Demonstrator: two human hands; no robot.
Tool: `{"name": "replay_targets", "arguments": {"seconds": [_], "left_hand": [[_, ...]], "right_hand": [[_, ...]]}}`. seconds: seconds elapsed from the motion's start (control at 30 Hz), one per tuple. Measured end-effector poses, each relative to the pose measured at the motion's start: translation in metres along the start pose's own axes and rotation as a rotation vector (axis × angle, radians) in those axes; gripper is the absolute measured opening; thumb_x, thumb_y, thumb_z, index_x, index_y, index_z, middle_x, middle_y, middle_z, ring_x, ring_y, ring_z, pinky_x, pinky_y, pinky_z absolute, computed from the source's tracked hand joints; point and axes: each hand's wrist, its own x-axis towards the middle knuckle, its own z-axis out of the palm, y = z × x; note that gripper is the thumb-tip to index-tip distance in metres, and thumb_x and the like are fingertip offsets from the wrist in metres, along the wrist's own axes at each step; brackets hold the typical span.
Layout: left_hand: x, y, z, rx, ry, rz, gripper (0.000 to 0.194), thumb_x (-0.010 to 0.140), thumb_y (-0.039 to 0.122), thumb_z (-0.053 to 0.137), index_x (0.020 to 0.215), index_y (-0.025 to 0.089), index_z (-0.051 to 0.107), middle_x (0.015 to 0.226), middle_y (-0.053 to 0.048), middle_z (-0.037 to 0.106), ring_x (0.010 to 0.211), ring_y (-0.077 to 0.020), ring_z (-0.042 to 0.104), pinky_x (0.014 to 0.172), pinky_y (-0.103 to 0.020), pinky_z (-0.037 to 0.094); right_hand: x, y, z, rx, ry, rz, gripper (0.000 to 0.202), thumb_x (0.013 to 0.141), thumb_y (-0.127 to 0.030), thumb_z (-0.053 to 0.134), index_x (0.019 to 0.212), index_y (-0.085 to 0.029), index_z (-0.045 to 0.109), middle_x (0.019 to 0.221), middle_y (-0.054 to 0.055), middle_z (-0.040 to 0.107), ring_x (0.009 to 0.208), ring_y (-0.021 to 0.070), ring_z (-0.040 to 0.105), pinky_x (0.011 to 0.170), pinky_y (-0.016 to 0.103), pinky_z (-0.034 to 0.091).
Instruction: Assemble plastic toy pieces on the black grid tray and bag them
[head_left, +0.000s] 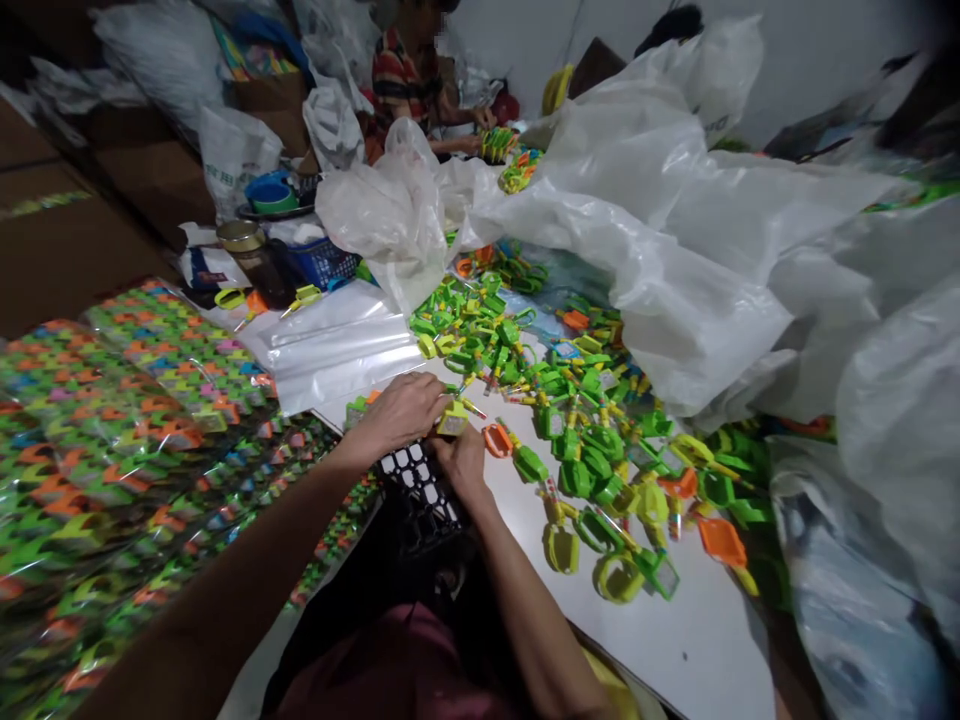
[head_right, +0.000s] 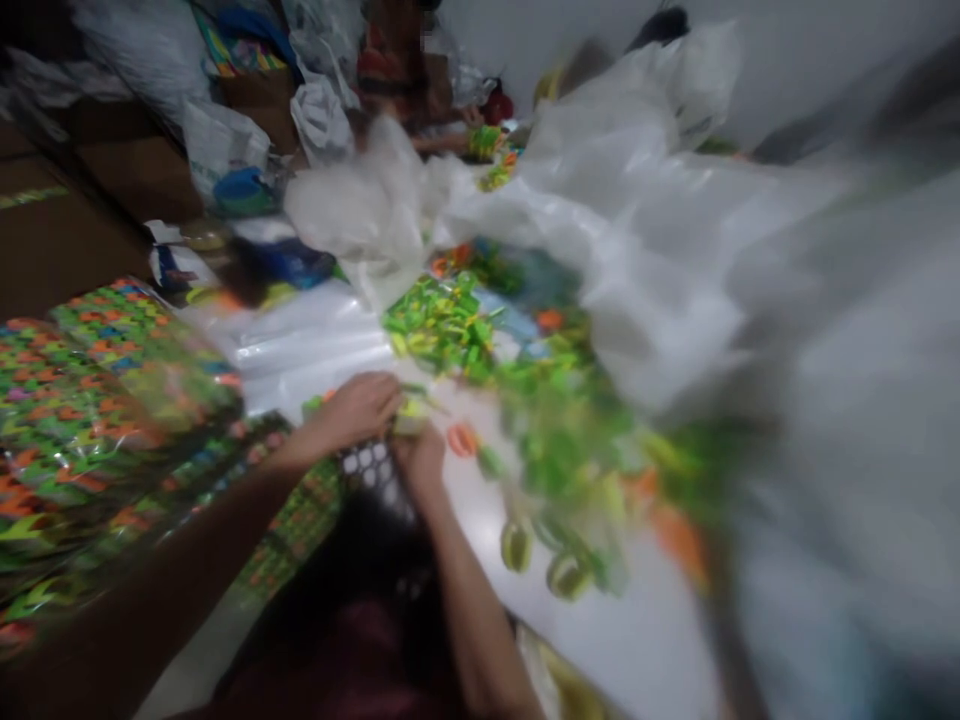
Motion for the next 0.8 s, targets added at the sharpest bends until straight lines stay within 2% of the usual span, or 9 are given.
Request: {"name": "replay_targets", "arguments": {"seconds": [0.1,0.2,0.3,0.4,0.5,0.6,0.7,0.8], "left_hand": [[-0.002,0.005,-0.004,-0.088,-0.025,-0.023,0.033,0.100,0.036,0.039,0.116,0.017,0.060,0.104,-0.007,0.065,0.102,-0.0215,0.058,0.092,-0.034,0.042],[-0.002,0.004,-0.008,-0.135,-0.058,-0.026,0.046,0.096,0.049,0.047,0.132,0.021,0.053,0.107,-0.007,0.063,0.103,-0.0223,0.058,0.095,-0.035,0.041],[0.002,-0.004,-0.009,-0.081,-0.060,-0.046,0.045,0.093,0.052,0.052,0.130,0.026,0.057,0.103,-0.006,0.061,0.098,-0.0226,0.058,0.091,-0.035,0.042],[0.009,-0.014,-0.007,-0.032,-0.057,-0.051,0.035,0.094,0.047,0.051,0.114,0.024,0.068,0.096,-0.007,0.061,0.095,-0.0221,0.058,0.085,-0.033,0.043],[0.014,-0.017,-0.003,-0.006,-0.076,0.002,0.034,0.095,0.045,0.049,0.100,0.021,0.072,0.090,-0.007,0.060,0.090,-0.0219,0.058,0.080,-0.032,0.043],[0.015,-0.017,0.002,0.035,-0.058,0.008,0.035,0.096,0.044,0.047,0.100,0.019,0.072,0.088,-0.008,0.061,0.087,-0.0216,0.058,0.078,-0.031,0.043],[0.018,-0.019,0.003,0.055,-0.090,-0.023,0.037,0.096,0.045,0.046,0.102,0.018,0.071,0.090,-0.009,0.062,0.086,-0.0221,0.059,0.077,-0.032,0.045],[0.018,-0.014,-0.006,0.080,-0.074,-0.024,0.035,0.095,0.043,0.048,0.105,0.017,0.070,0.100,-0.012,0.065,0.098,-0.0274,0.060,0.087,-0.040,0.046]], "right_hand": [[-0.004,0.002,-0.003,-0.190,-0.082,-0.025,0.026,0.080,-0.029,0.054,0.096,-0.015,0.070,0.087,0.008,0.071,0.079,0.0200,0.063,0.072,0.028,0.048],[0.001,-0.009,-0.002,-0.405,-0.178,-0.054,0.031,0.085,-0.025,0.050,0.109,-0.014,0.068,0.100,0.010,0.070,0.092,0.0208,0.064,0.079,0.027,0.048],[0.014,-0.030,0.003,-0.577,-0.261,-0.075,0.031,0.090,-0.024,0.047,0.114,-0.013,0.065,0.106,0.012,0.069,0.097,0.0212,0.064,0.082,0.027,0.047],[0.021,-0.049,0.001,-0.630,-0.305,-0.073,0.029,0.094,-0.023,0.044,0.113,-0.013,0.064,0.104,0.013,0.068,0.096,0.0212,0.064,0.082,0.027,0.047],[0.009,-0.052,-0.017,-0.579,-0.296,-0.122,0.029,0.094,-0.021,0.044,0.117,-0.014,0.060,0.109,0.012,0.065,0.096,0.0200,0.062,0.081,0.028,0.047],[-0.015,-0.045,-0.050,-0.599,-0.201,-0.150,0.029,0.094,-0.018,0.044,0.121,-0.016,0.056,0.113,0.011,0.061,0.100,0.0191,0.059,0.084,0.029,0.046],[-0.031,-0.041,-0.081,-0.787,-0.113,-0.021,0.028,0.096,-0.013,0.039,0.116,-0.017,0.058,0.111,0.012,0.061,0.100,0.0199,0.058,0.085,0.030,0.045],[-0.034,-0.041,-0.097,-0.916,-0.140,0.084,0.031,0.096,-0.009,0.034,0.115,-0.017,0.058,0.109,0.012,0.062,0.095,0.0205,0.060,0.081,0.030,0.045]]}}
